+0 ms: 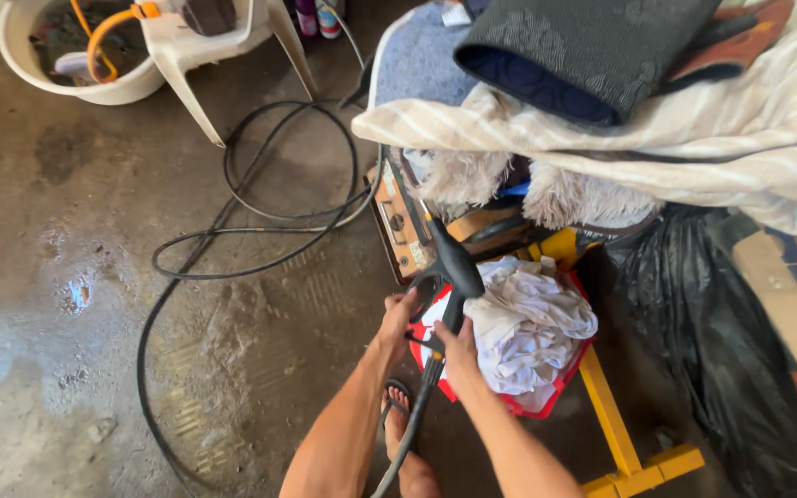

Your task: The recorder organizes items on a car hood, puts away tools, and uses a pressure washer to clean the garage floor.

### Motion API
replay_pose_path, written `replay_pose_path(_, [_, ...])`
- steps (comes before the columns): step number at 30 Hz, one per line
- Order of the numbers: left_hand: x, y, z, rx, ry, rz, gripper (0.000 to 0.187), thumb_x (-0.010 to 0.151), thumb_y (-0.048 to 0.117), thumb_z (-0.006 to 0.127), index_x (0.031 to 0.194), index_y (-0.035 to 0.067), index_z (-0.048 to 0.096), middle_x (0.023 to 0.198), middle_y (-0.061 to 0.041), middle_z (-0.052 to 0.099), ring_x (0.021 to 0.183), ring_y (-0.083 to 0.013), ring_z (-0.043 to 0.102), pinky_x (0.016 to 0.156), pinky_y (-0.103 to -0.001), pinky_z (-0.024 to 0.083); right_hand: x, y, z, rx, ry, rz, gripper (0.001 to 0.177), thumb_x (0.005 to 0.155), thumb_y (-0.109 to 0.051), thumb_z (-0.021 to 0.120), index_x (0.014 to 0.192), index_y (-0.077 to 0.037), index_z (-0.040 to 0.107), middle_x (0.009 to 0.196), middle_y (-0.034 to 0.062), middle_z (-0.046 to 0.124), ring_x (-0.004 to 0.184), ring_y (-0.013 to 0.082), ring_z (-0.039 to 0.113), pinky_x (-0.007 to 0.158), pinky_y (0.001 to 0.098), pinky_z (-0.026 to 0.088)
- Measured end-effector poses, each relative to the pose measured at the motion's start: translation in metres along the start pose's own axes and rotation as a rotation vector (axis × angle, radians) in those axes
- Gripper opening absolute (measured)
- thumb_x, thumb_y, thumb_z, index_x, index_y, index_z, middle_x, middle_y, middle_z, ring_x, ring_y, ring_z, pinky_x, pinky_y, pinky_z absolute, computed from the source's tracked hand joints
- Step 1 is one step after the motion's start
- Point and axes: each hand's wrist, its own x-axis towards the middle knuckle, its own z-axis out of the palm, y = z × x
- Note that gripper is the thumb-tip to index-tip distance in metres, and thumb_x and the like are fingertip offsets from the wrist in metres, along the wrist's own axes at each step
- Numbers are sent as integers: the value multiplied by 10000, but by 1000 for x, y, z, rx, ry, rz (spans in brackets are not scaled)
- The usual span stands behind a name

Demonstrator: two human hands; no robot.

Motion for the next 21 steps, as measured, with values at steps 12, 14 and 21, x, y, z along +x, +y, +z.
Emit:
replay_pose_path(12, [-73,-20,-50,-58,-199,437,412,1044,353,553,1300,60,688,1043,-28,659,918,-165,566,823,-327,497,-118,7,33,-18,128,-173,645,901,-103,712,1453,-27,388,1339,123,575,1189,219,572,1013,339,475])
replay_pose_path(14, [-95,-17,-56,-107,-187,346,393,1043,348,542,1320,100,669,1026,-18,655,925,-151,577,821,-318,497,-134,1,29,-19,75,-191,660,890,-91,715,1457,-45,381,1332,120,573,1177,212,576,998,335,488])
replay_pose_path(21, [-202,-24,-187,-378,-60,291,351,1061,333,454,1365,214,585,893,29,569,786,-118,488,651,-326,404,-243,1,98,-139,-344,-218,672,846,-55,771,1406,-55,401,1168,115,593,964,199,648,788,354,586])
